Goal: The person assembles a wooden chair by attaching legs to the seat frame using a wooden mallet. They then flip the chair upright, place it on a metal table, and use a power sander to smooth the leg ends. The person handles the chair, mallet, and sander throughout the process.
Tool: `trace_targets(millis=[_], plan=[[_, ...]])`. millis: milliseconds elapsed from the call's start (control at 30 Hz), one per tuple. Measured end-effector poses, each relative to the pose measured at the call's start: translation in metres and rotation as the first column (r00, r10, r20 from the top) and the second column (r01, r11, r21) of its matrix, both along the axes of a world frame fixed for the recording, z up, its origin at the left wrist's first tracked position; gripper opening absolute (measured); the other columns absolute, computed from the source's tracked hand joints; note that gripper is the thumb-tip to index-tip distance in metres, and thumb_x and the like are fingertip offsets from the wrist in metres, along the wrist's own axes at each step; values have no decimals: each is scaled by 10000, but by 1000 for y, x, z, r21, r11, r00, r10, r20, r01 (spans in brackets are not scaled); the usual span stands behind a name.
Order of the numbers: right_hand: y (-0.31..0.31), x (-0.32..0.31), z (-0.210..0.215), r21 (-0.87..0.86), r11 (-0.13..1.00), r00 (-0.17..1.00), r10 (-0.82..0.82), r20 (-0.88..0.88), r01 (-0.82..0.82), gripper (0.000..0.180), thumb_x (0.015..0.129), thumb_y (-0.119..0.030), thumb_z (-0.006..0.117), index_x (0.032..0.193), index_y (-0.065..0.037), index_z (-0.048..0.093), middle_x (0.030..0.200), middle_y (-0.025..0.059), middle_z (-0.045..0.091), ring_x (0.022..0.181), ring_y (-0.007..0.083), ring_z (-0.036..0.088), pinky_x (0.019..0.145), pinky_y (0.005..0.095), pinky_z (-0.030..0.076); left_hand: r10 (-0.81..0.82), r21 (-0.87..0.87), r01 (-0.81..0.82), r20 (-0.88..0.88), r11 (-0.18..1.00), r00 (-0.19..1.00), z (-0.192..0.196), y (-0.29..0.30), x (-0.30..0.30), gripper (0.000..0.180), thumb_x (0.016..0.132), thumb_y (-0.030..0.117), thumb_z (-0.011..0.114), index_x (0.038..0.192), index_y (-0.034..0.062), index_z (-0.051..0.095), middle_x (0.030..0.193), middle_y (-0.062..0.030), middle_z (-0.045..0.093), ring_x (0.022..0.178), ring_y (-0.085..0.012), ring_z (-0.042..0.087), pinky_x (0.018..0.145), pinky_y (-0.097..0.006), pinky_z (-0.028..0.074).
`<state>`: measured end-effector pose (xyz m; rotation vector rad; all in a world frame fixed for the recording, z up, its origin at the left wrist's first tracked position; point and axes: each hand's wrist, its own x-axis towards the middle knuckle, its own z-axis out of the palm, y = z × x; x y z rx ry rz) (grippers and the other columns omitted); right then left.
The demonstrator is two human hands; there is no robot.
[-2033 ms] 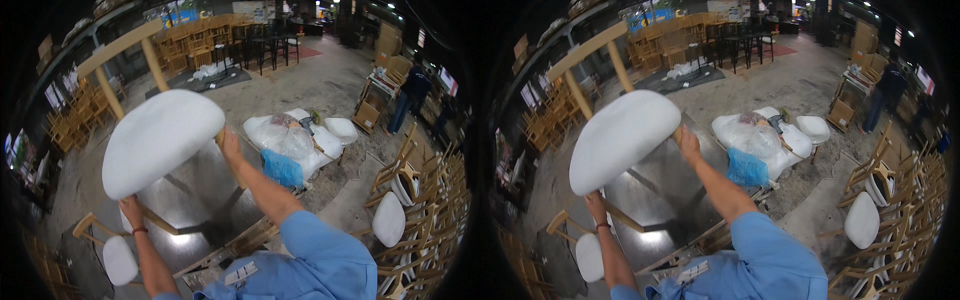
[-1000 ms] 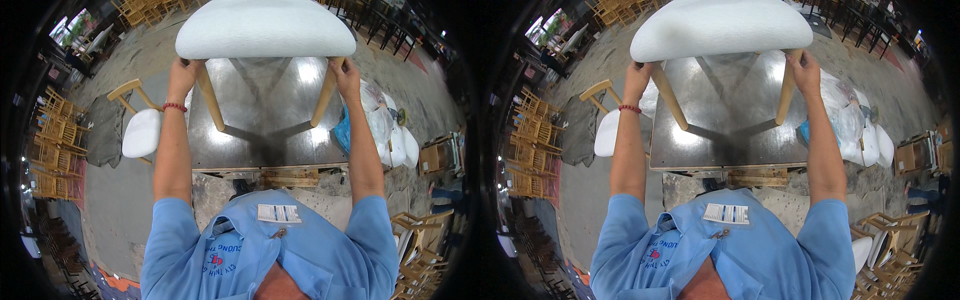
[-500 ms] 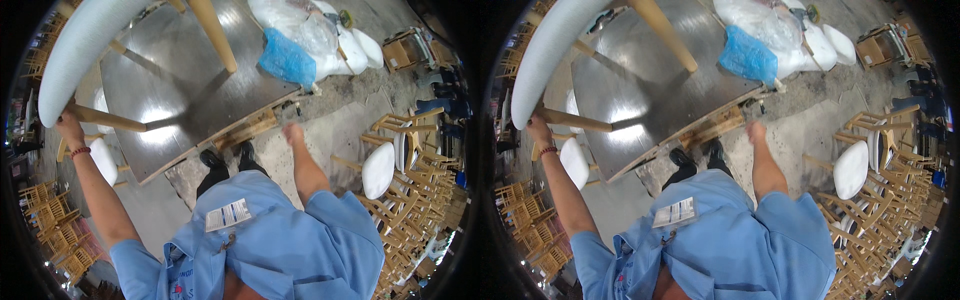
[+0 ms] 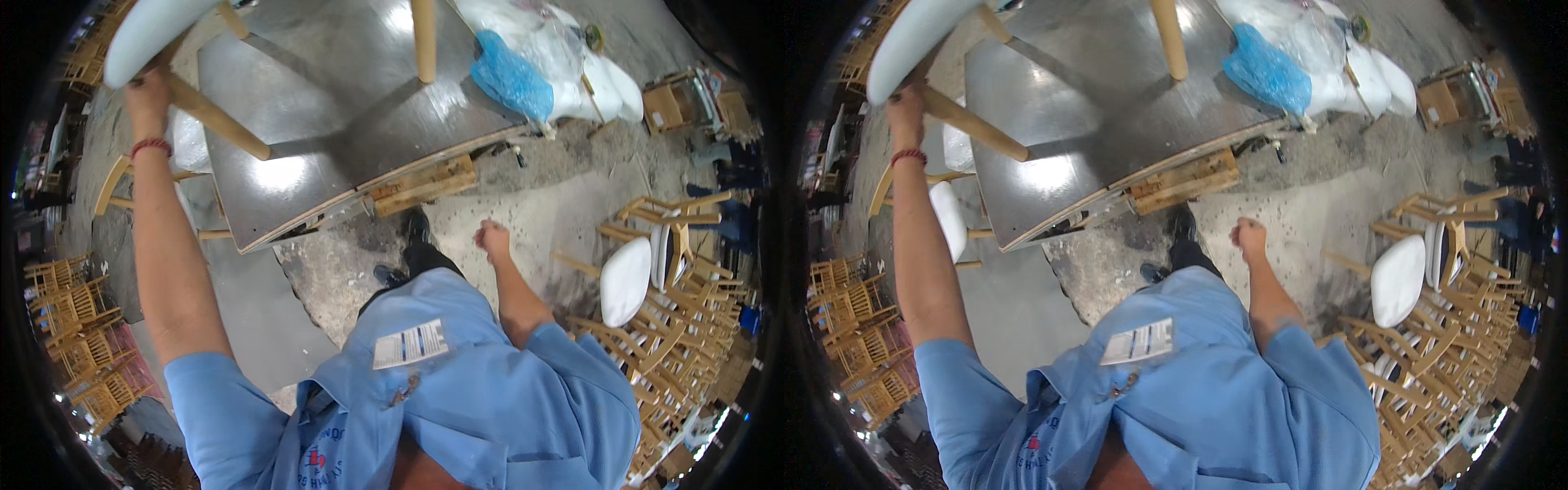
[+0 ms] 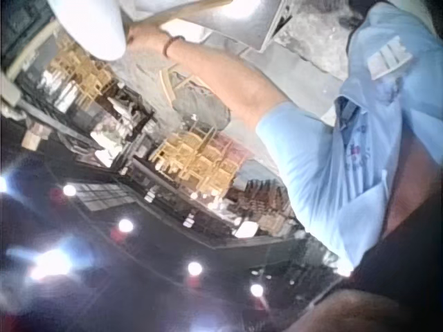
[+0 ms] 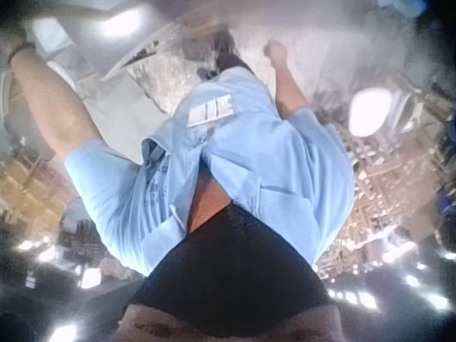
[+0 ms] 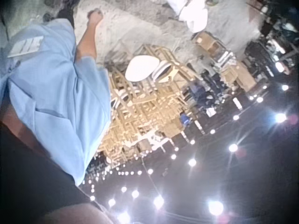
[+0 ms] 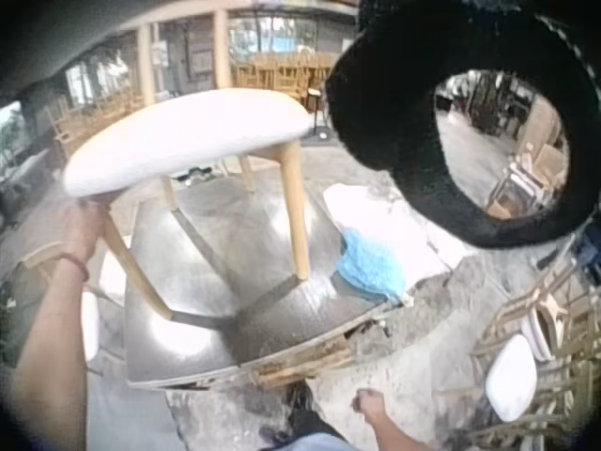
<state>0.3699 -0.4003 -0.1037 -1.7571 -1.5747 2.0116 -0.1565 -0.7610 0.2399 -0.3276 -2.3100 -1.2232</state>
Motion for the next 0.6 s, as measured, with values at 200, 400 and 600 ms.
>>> trace_targets(millis=[200,400,600], plan=[[36,-101,78,408,912,875,230,-427,-41,297,903,-180,612,1107,36,624,803,63,658,639,105,575,553,237,447,-41,-13,40,-42,999,998,5,44,53,398,878,224,645,1142,-72,617,1074,-177,692,998,-254,645,862,-344,492],[82,-289,164,905,412,783,526,-333,109,496,760,-266,771,1105,46,600,933,116,660,829,195,622,764,327,497,-198,45,201,-76,978,977,-4,27,90,284,787,44,660,1068,38,704,963,-110,718,864,-219,680,789,-339,530],[94,-385,166,740,665,804,492,-335,-99,299,702,-222,757,860,-5,626,752,73,649,692,172,615,671,335,498,-129,-533,-44,-283,845,951,-5,27,72,299,740,-22,642,1005,88,729,880,-78,723,784,-242,687,708,-343,548]])
